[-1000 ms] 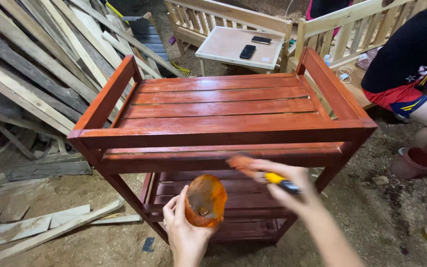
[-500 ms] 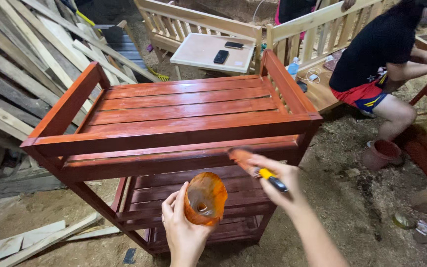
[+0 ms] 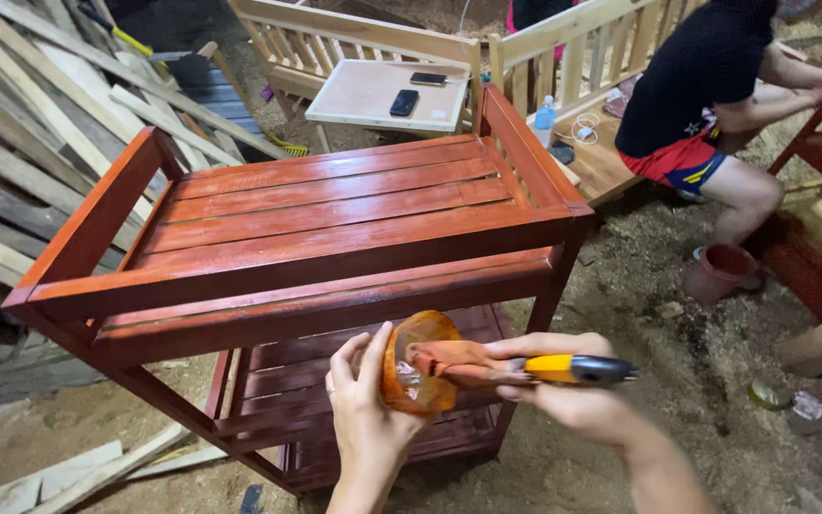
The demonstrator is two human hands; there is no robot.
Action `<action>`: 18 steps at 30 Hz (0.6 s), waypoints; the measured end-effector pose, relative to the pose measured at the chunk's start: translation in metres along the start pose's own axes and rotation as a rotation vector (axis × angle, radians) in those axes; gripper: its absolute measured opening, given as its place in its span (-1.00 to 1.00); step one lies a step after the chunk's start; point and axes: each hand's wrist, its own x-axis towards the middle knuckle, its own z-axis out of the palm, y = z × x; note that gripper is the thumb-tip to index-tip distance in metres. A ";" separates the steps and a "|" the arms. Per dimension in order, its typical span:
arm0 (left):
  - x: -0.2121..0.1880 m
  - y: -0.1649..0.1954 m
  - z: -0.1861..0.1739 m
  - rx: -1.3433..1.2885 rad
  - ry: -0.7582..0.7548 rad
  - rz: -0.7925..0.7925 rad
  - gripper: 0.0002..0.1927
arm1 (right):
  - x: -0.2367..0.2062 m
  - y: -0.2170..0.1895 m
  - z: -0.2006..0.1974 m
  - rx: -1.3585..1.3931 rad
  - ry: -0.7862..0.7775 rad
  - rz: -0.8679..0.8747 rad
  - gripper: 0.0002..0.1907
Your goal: The person applies a reddish wood stain to a slatted wooden furniture frame, holding a container of stain in one hand and wiping the stain onto the wood surfaces with an applicator in the other. They work around the piece, coating the top slats, rails, and side panels, reloading the applicator from the container as they go.
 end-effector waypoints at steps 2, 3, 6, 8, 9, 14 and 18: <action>0.000 0.001 -0.001 -0.004 -0.018 0.014 0.12 | 0.007 -0.008 0.015 -0.009 -0.014 0.019 -0.57; 0.001 0.000 -0.003 -0.002 -0.022 0.037 0.12 | 0.010 -0.013 0.021 -0.011 -0.022 0.041 -0.57; 0.003 -0.002 -0.007 -0.010 -0.023 0.125 0.13 | 0.018 -0.027 0.038 -0.024 -0.043 0.075 -0.56; 0.004 -0.002 -0.008 -0.036 -0.017 0.220 0.13 | 0.023 -0.033 0.050 -0.041 -0.042 0.053 -0.56; 0.004 -0.002 -0.008 -0.032 -0.006 0.238 0.12 | 0.024 -0.036 0.054 -0.102 -0.047 0.057 -0.56; 0.007 -0.009 -0.010 -0.029 0.026 0.277 0.11 | 0.029 -0.031 0.066 -0.070 -0.056 0.031 -0.60; 0.010 -0.017 -0.010 0.011 -0.021 0.170 0.14 | 0.028 -0.007 0.056 -0.007 0.015 -0.002 -0.58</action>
